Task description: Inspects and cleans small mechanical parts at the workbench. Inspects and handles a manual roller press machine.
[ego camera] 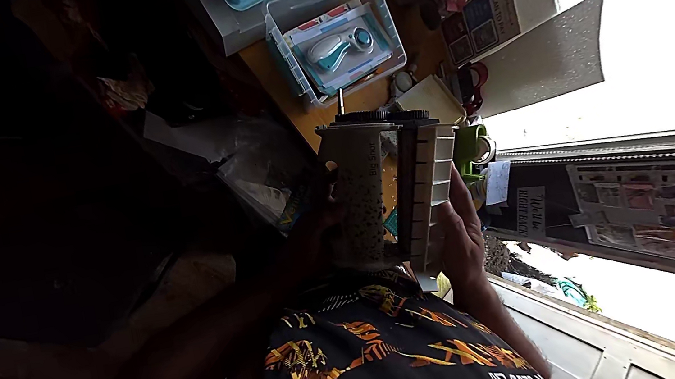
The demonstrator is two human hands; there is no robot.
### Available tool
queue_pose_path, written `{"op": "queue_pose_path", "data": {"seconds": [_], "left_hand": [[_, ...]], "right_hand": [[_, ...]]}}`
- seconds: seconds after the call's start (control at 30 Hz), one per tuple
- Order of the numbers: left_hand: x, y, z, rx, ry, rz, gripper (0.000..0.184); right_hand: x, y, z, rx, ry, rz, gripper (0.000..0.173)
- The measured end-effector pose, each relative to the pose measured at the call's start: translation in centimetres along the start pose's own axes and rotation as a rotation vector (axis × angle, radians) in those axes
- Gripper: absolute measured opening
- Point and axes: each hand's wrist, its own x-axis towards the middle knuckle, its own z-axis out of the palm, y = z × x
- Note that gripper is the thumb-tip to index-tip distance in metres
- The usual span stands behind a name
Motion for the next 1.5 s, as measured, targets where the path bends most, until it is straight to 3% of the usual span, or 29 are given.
{"op": "queue_pose_path", "data": {"seconds": [0.2,0.47,0.6,0.73,0.87,1.0,1.13,1.5], "left_hand": [[0.2,-0.2,-0.3,-0.078,-0.07,0.027,0.049],[0.1,-0.5,-0.8,-0.088,-0.041,0.001,0.036],[0.8,-1.0,-1.7,-0.11,-0.176,0.05,0.054],[0.4,-0.4,-1.1,-0.136,-0.129,0.024,0.039],[1.1,-0.8,-1.6,-0.113,-0.158,0.004,0.041],[0.3,0.2,-0.2,-0.054,-0.019,-0.05,0.029],[0.5,-0.1,-0.4,-0.061,-0.028,-0.035,0.036],[0.5,0.1,-0.3,-0.063,-0.027,-0.052,0.031]], "right_hand": [[0.2,-0.5,-0.2,-0.032,-0.017,0.017,0.059],[0.2,-0.5,0.2,-0.047,-0.027,0.023,0.059],[0.0,-0.6,0.4,-0.025,0.0,0.011,0.057],[0.1,-0.5,0.2,-0.015,-0.018,0.0,0.058],[0.3,-0.8,-0.1,-0.035,-0.032,0.02,0.06],[0.5,-1.1,-0.3,-0.063,-0.053,0.006,0.062],[0.5,-0.7,-0.4,-0.059,-0.058,0.008,0.064],[0.3,-0.5,0.3,-0.076,-0.041,0.043,0.061]]}}
